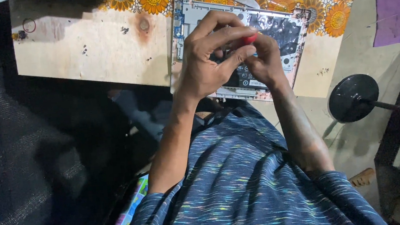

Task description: Using a screwdriver to remove screws from a laptop battery during disassembly.

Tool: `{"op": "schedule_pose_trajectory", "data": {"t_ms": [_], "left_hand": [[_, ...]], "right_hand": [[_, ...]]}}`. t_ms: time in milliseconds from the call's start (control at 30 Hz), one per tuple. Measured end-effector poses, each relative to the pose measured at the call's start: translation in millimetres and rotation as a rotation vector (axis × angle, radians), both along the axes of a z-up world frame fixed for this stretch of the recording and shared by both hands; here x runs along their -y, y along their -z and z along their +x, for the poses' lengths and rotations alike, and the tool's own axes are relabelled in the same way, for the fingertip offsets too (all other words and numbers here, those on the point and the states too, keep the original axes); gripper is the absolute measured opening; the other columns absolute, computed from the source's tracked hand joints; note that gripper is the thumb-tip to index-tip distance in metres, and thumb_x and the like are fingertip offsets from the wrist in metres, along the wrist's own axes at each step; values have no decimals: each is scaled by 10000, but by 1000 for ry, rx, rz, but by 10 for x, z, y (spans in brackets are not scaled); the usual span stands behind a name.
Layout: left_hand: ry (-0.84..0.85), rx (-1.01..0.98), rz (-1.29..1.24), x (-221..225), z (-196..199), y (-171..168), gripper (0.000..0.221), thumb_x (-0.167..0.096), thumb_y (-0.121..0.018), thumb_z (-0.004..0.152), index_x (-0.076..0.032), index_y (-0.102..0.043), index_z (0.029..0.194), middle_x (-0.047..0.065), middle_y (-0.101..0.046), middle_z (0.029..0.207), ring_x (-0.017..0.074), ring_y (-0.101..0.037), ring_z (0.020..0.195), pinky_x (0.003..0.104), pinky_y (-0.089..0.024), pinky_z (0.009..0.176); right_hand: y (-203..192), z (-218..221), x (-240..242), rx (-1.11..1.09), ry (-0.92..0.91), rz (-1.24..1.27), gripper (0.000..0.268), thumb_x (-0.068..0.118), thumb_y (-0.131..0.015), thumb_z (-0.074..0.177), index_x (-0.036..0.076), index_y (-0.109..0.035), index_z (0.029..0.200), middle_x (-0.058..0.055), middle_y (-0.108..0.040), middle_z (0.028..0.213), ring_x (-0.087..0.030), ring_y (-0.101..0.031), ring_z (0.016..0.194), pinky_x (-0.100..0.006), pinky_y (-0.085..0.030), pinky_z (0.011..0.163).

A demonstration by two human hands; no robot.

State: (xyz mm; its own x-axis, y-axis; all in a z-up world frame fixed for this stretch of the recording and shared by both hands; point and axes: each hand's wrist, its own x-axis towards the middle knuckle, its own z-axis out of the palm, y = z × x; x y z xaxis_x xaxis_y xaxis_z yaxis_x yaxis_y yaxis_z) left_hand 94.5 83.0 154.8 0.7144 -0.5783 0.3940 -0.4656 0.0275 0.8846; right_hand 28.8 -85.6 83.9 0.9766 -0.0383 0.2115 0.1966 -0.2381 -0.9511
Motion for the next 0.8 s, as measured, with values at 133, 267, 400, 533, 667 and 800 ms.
{"op": "schedule_pose_trajectory", "data": {"t_ms": [133,267,400,533,667,800], "left_hand": [[-20,-5,49,17,-5,55,340,-156,-778,943,-184,-614,1240,43,-562,1144,152,-575,939,215,-503,623],[-8,-18,50,70,-7,136,479,-194,-820,907,-159,-551,1302,71,-521,1146,189,-584,1045,263,-611,855],[-7,-38,107,53,3,160,473,-196,-842,895,-207,-582,1290,54,-496,1129,141,-539,896,204,-509,595],[12,-74,69,48,1,126,464,-149,-821,884,-164,-575,1277,82,-524,1175,233,-603,1089,281,-609,817],[7,-67,67,90,3,128,371,-137,-789,890,-93,-601,1208,105,-552,1142,261,-624,1048,284,-628,802],[6,-61,49,102,8,121,370,-147,-796,887,-105,-604,1201,99,-549,1131,232,-632,1010,251,-634,741]], "right_hand": [[49,-10,-15,-23,1,-44,147,27,-595,817,-2,-622,959,-105,-662,922,-233,-651,859,-363,-544,771],[123,1,-80,-53,56,164,144,42,-629,948,34,-530,1052,-86,-604,939,-176,-617,815,-287,-580,707],[65,31,-11,-53,-12,81,102,54,-611,979,37,-582,883,-65,-605,805,-164,-618,725,-270,-567,676],[-39,54,18,-76,-72,40,197,-14,-513,830,-19,-618,997,-110,-657,932,-223,-652,872,-372,-602,845],[62,53,13,28,-4,-47,233,132,-753,873,18,-654,1051,-124,-602,1127,-239,-601,985,-373,-532,856],[0,55,-12,-12,51,-94,190,-22,-575,871,-28,-638,1050,-142,-686,928,-231,-675,806,-345,-584,720]]}}
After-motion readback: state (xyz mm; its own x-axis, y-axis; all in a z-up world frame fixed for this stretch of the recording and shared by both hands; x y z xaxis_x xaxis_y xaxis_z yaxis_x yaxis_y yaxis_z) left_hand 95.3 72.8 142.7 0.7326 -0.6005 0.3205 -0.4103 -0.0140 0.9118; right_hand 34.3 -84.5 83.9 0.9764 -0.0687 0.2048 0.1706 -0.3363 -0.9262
